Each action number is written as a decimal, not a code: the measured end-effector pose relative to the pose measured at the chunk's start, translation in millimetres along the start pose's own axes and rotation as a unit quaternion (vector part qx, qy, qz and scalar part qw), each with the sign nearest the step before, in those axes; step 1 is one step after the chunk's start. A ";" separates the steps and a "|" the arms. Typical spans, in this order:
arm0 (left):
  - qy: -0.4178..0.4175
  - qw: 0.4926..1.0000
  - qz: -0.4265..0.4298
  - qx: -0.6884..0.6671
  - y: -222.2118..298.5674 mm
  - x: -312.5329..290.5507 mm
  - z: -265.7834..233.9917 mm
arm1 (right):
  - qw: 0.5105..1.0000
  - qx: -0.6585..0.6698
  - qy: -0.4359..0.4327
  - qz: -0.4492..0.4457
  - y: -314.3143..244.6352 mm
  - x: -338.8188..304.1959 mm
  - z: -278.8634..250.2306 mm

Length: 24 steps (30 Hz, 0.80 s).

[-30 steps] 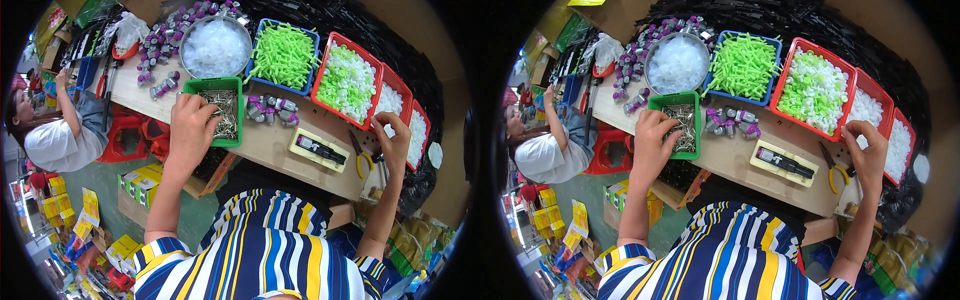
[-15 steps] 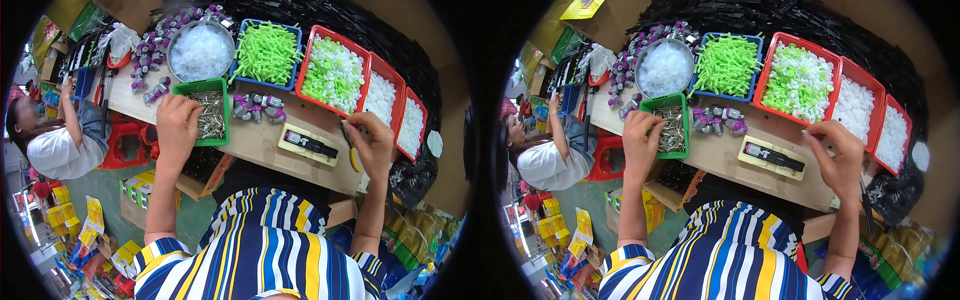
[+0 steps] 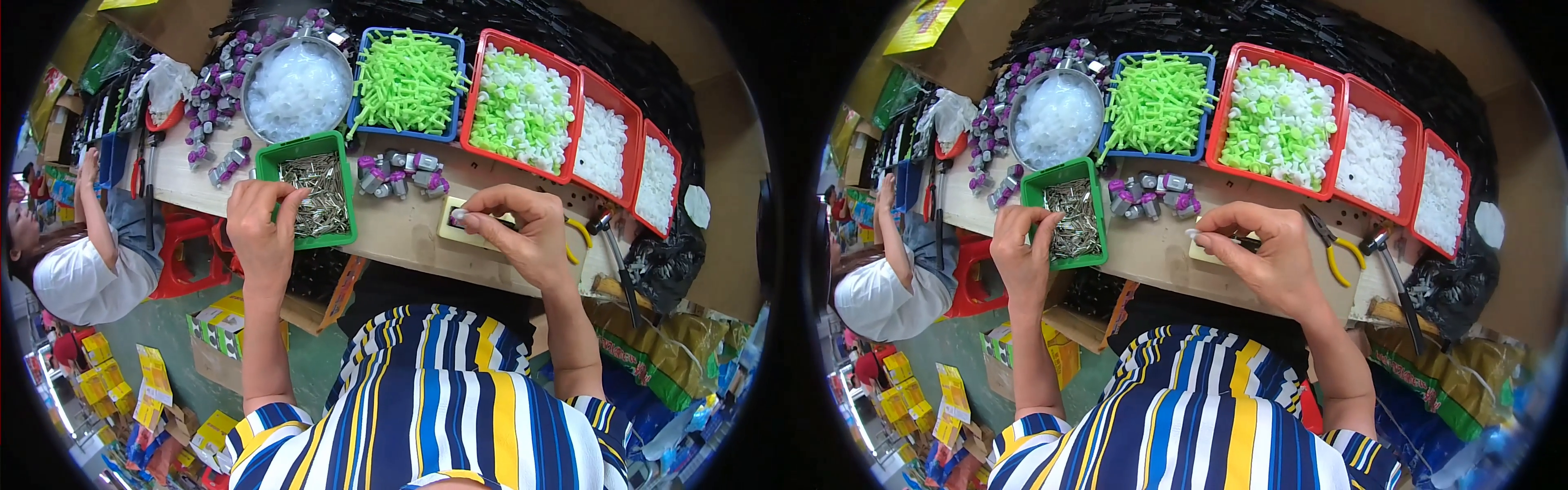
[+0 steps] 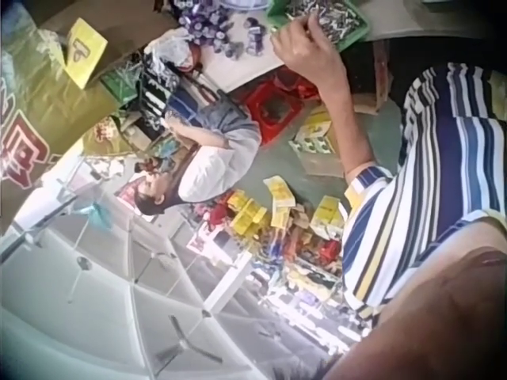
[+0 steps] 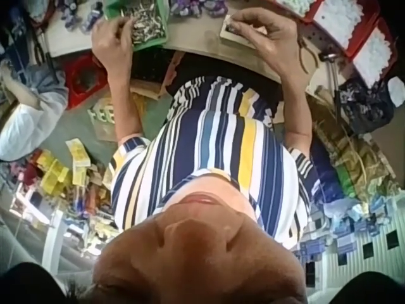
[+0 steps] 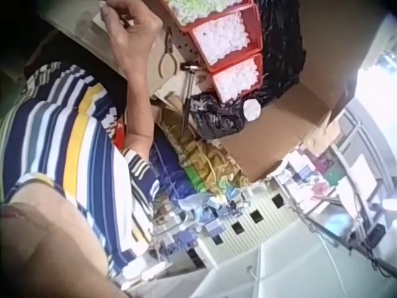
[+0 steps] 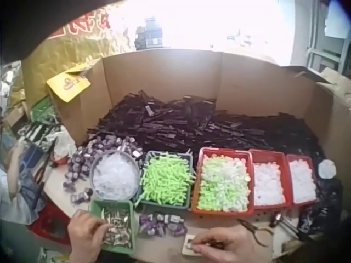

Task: Assemble small plastic components and metal pins at a factory workbench.

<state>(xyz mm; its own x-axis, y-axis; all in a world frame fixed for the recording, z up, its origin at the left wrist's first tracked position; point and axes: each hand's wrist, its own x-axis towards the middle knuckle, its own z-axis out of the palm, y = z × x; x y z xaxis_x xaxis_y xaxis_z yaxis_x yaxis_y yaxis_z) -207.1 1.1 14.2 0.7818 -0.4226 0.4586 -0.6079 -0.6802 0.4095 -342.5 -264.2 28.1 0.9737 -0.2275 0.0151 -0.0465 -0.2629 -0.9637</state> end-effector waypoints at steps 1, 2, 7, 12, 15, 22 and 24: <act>0.000 1.000 0.000 -0.002 0.2 -0.3 0.0 | 0.999 0.029 -0.014 0.020 0.5 -0.3 0.6; -0.001 1.000 0.000 -0.004 0.8 -0.4 -1.0 | 0.997 0.059 -0.029 0.039 0.7 -0.6 1.4; 0.005 0.997 -0.036 -0.070 22.2 -1.5 -4.5 | 0.981 0.174 -0.024 0.078 5.5 -5.4 5.3; 0.021 0.970 0.026 -0.240 70.5 -10.6 17.9 | 0.955 0.281 0.002 0.096 11.6 -12.3 16.1; 0.031 0.959 0.100 -0.265 92.7 -17.9 31.3 | 0.941 0.321 0.023 0.099 10.2 -16.0 21.7; 0.034 0.955 0.168 -0.240 112.5 -21.1 40.0 | 0.953 0.296 0.024 0.064 15.7 -23.9 21.5; 0.045 0.956 0.183 -0.225 112.2 -21.0 40.7 | 0.956 0.288 0.024 0.057 14.3 -24.8 21.6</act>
<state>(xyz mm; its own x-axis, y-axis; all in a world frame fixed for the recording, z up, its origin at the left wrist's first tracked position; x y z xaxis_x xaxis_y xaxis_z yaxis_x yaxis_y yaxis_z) -286.1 -90.7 18.5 0.5029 -0.5157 0.6936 -0.8521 -0.1614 0.4978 -362.5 -242.0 8.2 0.9577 -0.2701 -0.0990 -0.0070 0.3220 -0.9467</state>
